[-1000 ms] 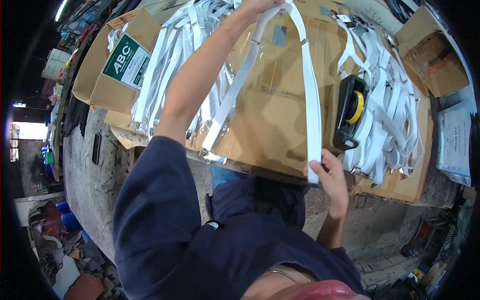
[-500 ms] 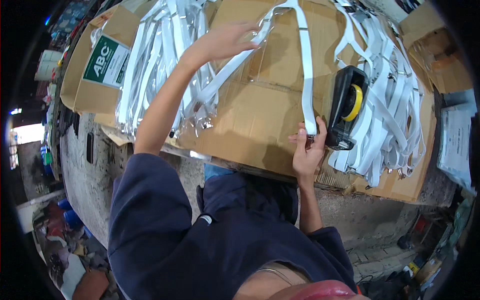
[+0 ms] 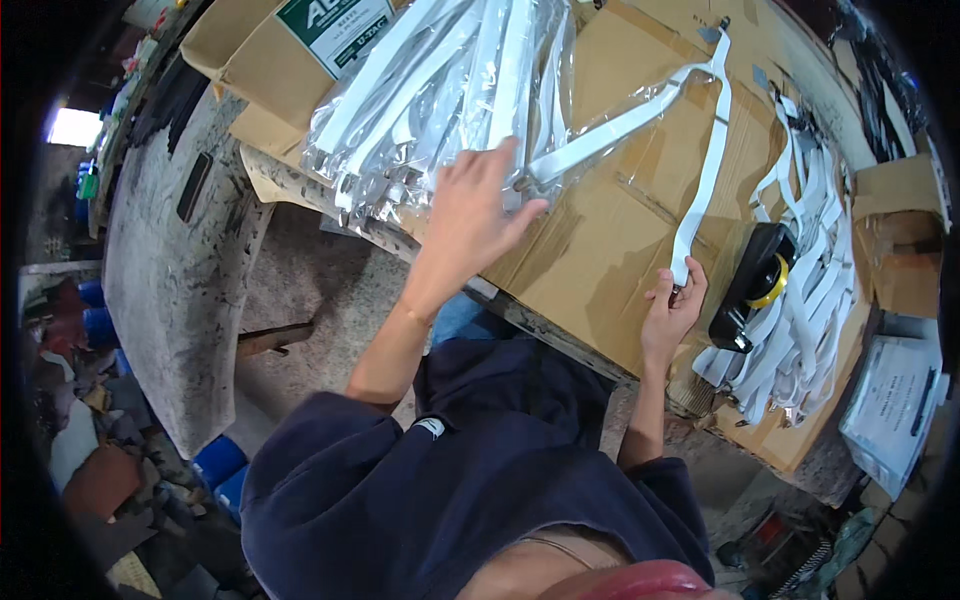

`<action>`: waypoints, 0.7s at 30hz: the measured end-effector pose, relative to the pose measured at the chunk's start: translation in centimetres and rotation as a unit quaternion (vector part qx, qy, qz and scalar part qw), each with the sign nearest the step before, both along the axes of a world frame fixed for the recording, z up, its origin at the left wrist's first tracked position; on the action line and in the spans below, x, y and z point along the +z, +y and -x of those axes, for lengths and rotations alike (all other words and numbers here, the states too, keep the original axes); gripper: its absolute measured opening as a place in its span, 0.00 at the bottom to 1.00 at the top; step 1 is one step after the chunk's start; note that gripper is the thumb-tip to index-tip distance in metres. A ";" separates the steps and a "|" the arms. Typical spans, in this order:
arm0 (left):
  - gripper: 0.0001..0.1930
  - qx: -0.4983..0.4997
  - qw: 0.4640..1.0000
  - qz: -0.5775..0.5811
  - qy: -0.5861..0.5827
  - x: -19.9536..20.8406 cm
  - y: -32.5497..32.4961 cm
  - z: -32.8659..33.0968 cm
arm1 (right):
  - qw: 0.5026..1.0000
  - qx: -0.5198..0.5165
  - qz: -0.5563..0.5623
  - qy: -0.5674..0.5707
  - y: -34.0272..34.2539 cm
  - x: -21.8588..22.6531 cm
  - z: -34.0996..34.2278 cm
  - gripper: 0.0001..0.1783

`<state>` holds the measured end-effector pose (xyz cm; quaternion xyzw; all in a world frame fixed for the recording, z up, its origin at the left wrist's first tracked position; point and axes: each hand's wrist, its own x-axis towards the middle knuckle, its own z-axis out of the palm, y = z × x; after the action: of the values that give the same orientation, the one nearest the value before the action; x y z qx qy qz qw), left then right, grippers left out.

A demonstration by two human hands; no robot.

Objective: Assembling white leather straps using tape and manual folding at a workshop table.

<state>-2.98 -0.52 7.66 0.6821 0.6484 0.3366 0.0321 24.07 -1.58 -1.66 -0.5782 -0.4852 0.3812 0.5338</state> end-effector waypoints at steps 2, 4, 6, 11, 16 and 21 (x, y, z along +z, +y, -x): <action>0.30 -0.029 0.994 0.072 0.077 0.7 1.3 -1.2 | 1.000 -0.005 -0.018 -0.012 0.3 -0.4 -0.2 0.19; 0.30 -0.060 0.987 0.132 0.066 1.6 1.4 -2.3 | 0.999 -0.032 -0.005 0.002 0.0 -0.6 -0.5 0.20; 0.27 -0.159 0.955 0.249 0.002 2.9 1.8 -2.5 | 0.999 -0.042 -0.009 0.023 -0.1 0.0 0.0 0.20; 0.25 -0.241 0.960 0.107 -0.097 -1.0 6.6 -0.9 | 0.996 -0.079 -0.026 0.035 -0.3 0.2 0.5 0.19; 0.27 -0.165 0.981 0.064 -0.084 -5.3 9.7 -0.1 | 0.997 -0.066 -0.041 0.004 -0.1 -0.8 0.2 0.17; 0.24 -0.048 0.991 0.090 0.087 -4.8 8.5 2.8 | 0.995 -0.090 -0.014 -0.039 -0.4 -0.1 0.4 0.16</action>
<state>-5.80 7.99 2.89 0.7336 0.6425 0.2147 0.0532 23.63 -1.97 -1.78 -0.6264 -0.4573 0.3017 0.5546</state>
